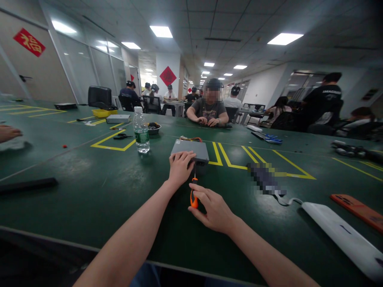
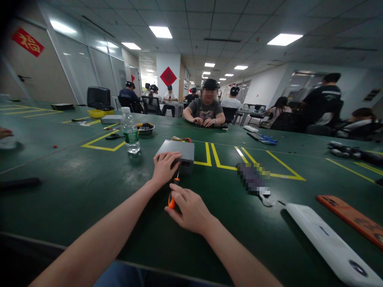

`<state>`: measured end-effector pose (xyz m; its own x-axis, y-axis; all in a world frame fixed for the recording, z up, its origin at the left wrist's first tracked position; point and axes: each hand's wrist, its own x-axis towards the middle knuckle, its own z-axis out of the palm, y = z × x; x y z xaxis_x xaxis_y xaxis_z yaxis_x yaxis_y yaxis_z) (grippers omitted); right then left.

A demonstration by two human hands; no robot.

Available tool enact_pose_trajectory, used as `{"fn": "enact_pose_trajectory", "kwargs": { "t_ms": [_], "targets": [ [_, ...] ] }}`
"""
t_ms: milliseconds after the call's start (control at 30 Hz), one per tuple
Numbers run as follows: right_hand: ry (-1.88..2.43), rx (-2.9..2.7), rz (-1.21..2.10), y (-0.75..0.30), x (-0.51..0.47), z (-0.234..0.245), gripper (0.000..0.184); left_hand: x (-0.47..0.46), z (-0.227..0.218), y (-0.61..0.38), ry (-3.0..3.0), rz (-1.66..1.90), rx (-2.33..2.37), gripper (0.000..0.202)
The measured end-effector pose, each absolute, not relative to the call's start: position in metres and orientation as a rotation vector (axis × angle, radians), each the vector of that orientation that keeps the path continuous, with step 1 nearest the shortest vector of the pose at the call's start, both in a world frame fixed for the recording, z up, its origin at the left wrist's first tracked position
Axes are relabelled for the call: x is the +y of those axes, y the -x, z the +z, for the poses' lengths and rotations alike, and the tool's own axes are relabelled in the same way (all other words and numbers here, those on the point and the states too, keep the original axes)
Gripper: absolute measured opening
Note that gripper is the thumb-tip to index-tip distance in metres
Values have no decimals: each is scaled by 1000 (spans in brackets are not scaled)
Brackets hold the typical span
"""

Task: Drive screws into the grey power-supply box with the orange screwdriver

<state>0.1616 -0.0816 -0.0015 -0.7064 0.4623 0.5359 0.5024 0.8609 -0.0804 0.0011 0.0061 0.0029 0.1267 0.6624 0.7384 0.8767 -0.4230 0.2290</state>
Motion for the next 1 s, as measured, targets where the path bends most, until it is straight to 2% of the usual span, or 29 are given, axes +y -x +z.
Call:
{"fn": "enact_pose_trajectory", "kwargs": {
  "t_ms": [167, 333, 467, 700, 833, 1000],
  "targets": [
    [701, -2557, -103, -161, -84, 3, 42, 5, 3, -2, 2143, -1196, -1518, 25],
    [659, -2453, -247, -160, -82, -1, 33, 6, 3, -2, 2144, -1194, -1521, 25],
    [669, -2374, -211, -161, -80, -5, 24, 6, 3, -2, 2141, -1185, -1536, 26],
    [708, -2524, -178, -159, -83, 1, 39, 6, 2, -2, 2137, -1190, -1524, 26],
    [665, -2446, -287, -159, -81, -2, 32, 7, 1, -2, 2146, -1193, -1528, 27],
    [694, -2363, -225, -160, -80, -7, 20, 9, 1, -1, 2163, -1198, -1499, 28]
  ]
}}
